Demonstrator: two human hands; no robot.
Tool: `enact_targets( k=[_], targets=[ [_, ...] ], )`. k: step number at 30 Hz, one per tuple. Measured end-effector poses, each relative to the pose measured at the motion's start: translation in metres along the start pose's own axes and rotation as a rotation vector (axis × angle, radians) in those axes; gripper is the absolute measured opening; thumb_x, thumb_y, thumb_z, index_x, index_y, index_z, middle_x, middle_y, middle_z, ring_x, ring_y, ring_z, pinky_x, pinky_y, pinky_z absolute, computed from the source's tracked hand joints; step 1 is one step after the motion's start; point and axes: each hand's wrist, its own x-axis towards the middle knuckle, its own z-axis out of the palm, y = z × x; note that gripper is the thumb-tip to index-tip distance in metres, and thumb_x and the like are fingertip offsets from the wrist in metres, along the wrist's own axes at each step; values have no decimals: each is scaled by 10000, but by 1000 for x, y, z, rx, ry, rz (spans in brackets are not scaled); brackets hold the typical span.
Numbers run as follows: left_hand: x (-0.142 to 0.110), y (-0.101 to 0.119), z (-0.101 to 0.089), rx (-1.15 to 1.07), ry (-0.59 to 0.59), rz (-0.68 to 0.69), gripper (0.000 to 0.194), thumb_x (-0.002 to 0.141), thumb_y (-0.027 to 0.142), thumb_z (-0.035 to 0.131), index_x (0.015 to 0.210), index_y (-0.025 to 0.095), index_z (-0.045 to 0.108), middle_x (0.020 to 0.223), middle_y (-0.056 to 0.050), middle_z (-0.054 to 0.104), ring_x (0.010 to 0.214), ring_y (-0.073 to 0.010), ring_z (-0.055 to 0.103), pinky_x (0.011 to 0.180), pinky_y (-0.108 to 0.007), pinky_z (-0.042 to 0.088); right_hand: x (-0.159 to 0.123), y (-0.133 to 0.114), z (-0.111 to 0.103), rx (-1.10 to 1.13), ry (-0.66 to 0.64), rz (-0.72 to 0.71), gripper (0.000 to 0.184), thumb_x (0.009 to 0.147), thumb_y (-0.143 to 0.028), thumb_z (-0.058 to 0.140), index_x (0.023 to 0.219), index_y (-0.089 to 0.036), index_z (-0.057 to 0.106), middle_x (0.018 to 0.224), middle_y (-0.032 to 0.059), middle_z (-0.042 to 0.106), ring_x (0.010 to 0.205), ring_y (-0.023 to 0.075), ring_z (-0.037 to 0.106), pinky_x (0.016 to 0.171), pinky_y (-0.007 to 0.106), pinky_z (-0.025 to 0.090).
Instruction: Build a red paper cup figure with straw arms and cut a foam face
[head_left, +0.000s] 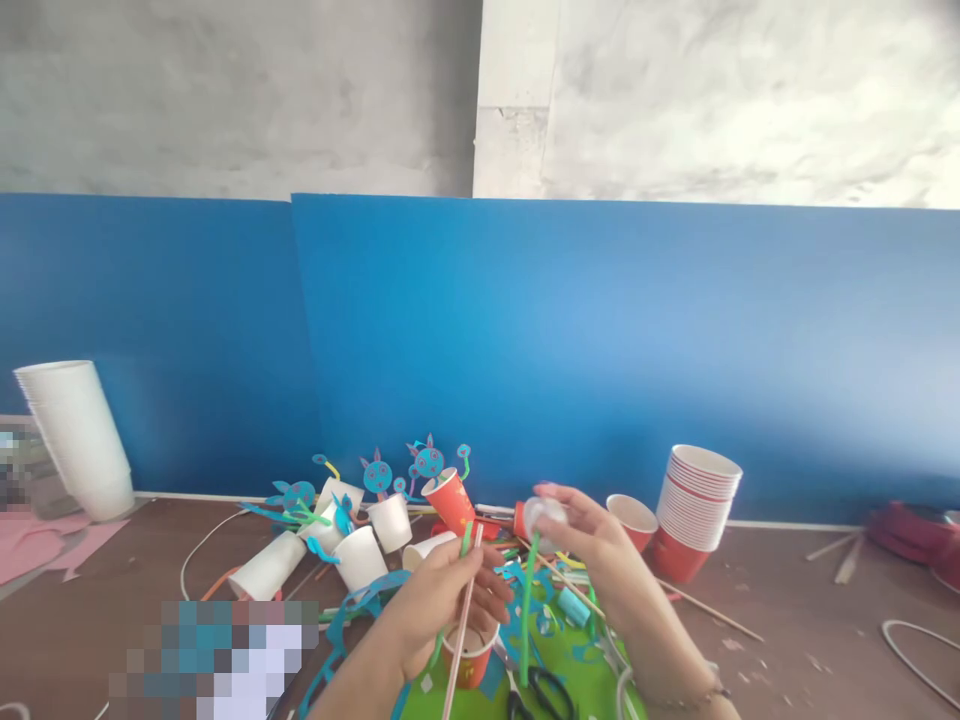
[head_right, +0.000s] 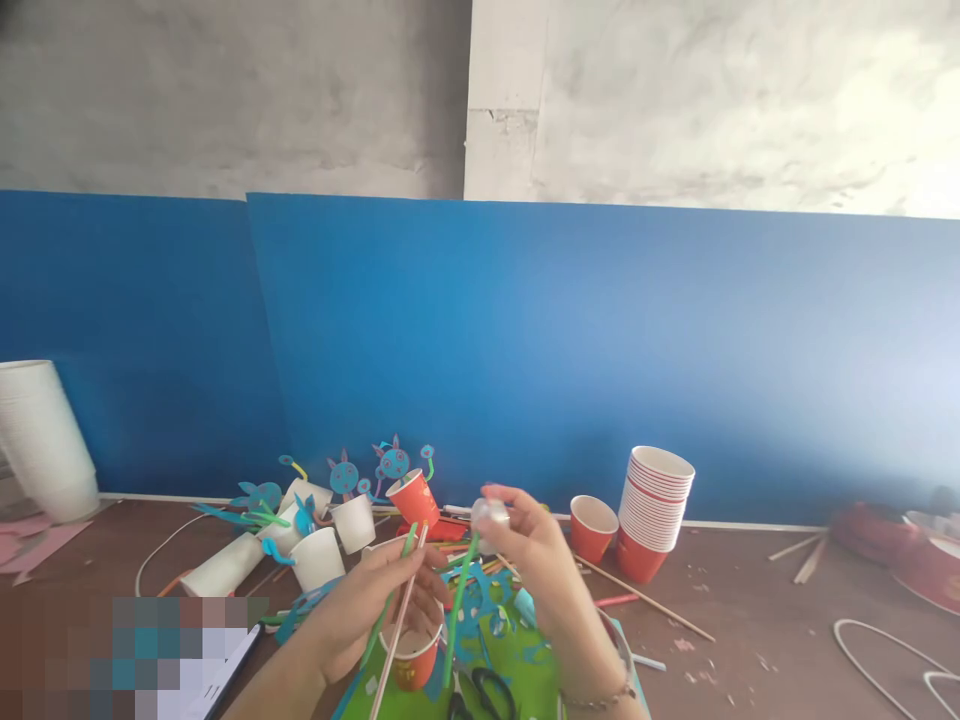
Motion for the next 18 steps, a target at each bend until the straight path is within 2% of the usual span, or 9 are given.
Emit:
enact_targets(
  k=[1, 3, 6, 9, 12, 15, 18],
  targets=[
    [-1, -1, 2, -20, -19, 3, 527, 703, 589, 696, 944, 132, 590, 729, -79, 684, 661, -198, 657, 605, -277, 444, -2, 4, 6, -39, -57, -10, 467, 616, -305, 813, 1030, -158, 654, 808, 54, 738, 714, 200, 655, 655, 305, 496],
    [-3, -4, 5, -36, -45, 16, 505, 722, 574, 692, 964, 141, 597, 736, -71, 689, 718, -225, 675, 688, -320, 470, -4, 13, 19, -97, -93, -52, 409, 630, -283, 786, 992, -158, 644, 715, 21, 718, 626, 172, 626, 615, 294, 482],
    [-7, -4, 11, -19, -52, 17, 492, 739, 573, 677, 973, 149, 590, 697, -46, 678, 683, -219, 670, 682, -329, 468, -6, 21, 31, -139, -108, -91, 377, 655, -257, 742, 1000, -161, 623, 656, -7, 691, 565, 150, 593, 576, 282, 478],
    [-8, -3, 15, -4, -49, 5, 511, 711, 605, 675, 929, 158, 561, 633, -3, 629, 584, -190, 639, 612, -304, 439, -7, 23, 34, -133, -113, -79, 390, 658, -249, 734, 1018, -162, 613, 669, -7, 686, 578, 149, 594, 560, 273, 486],
    [-8, -4, 16, -6, -53, -23, 531, 659, 654, 679, 835, 181, 513, 623, 39, 566, 474, -126, 559, 500, -257, 353, -8, 22, 33, -81, -130, -51, 418, 654, -268, 744, 1033, -161, 602, 693, 0, 688, 595, 151, 601, 554, 270, 495],
    [-7, -7, 15, -38, -100, -39, 538, 644, 662, 690, 796, 187, 487, 602, 67, 509, 419, -61, 431, 452, -228, 272, -9, 22, 33, -65, -147, -31, 432, 654, -261, 748, 1049, -162, 602, 728, 6, 694, 588, 139, 591, 539, 261, 488],
    [-7, -8, 13, -34, -158, -30, 513, 666, 633, 690, 810, 178, 502, 574, 70, 494, 406, -44, 360, 438, -221, 240, -11, 21, 34, -64, -174, -22, 421, 653, -239, 741, 1045, -162, 610, 724, -3, 688, 524, 108, 544, 483, 233, 437]
  ],
)
